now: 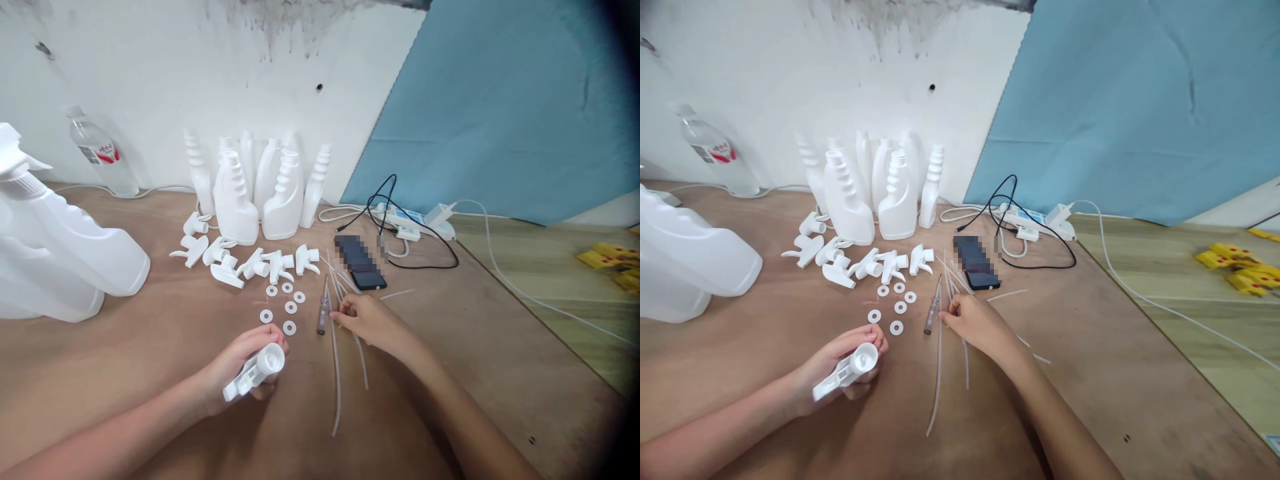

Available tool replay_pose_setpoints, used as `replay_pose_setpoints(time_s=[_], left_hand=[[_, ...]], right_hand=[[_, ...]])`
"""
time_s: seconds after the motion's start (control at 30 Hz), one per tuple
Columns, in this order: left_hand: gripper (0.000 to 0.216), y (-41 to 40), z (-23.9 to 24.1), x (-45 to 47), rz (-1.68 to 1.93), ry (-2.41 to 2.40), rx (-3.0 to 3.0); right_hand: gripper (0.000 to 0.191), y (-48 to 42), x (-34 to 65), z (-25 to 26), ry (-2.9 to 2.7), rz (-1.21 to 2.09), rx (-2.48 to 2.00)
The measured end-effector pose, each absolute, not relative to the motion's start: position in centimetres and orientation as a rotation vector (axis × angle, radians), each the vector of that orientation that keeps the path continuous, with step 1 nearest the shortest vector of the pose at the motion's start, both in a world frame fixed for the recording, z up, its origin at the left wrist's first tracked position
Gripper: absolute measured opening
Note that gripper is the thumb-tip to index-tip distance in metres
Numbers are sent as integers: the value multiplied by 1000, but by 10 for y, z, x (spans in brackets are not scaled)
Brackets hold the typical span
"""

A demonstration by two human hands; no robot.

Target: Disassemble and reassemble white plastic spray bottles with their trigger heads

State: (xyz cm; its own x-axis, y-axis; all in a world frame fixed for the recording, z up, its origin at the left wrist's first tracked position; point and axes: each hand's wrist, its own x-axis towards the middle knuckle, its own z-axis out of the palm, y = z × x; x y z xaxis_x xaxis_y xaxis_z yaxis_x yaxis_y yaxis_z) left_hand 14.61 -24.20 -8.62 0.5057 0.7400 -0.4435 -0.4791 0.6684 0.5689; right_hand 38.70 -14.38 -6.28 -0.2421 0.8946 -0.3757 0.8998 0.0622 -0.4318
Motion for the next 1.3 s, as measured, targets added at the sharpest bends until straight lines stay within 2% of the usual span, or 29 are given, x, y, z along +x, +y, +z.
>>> replay_pose_setpoints(time_s=[0.13,0.23,0.4,0.53,0.73,0.83,0.93,1.1,1.17,1.3], left_hand=[[15,-242,-86,146,753,723,397],[15,-241,-86,145,749,722,391],[14,-240,-87,144,742,709,372],[15,-240,-87,145,739,712,361],[16,-239,-88,145,750,700,360],[16,-239,-87,146,753,706,354],[15,-239,-86,146,748,715,343],[15,-240,-89,144,744,701,339],[15,-240,-89,143,743,693,335],[15,-239,-87,144,740,701,328]], right_hand=[[28,-150,378,-61,2346,-764,1959],[27,-156,371,-64,2319,-788,1964],[22,-166,367,-68,2240,-931,1877],[10,-170,369,-60,2175,-929,1869],[7,-179,363,-53,2140,-742,1849],[12,-180,357,-53,2180,-669,1893],[17,-179,359,-45,2397,-824,2002],[8,-186,372,-27,3145,-1228,2296],[7,-189,376,-27,3362,-1210,2302],[15,-187,380,-37,3587,-875,2114]])
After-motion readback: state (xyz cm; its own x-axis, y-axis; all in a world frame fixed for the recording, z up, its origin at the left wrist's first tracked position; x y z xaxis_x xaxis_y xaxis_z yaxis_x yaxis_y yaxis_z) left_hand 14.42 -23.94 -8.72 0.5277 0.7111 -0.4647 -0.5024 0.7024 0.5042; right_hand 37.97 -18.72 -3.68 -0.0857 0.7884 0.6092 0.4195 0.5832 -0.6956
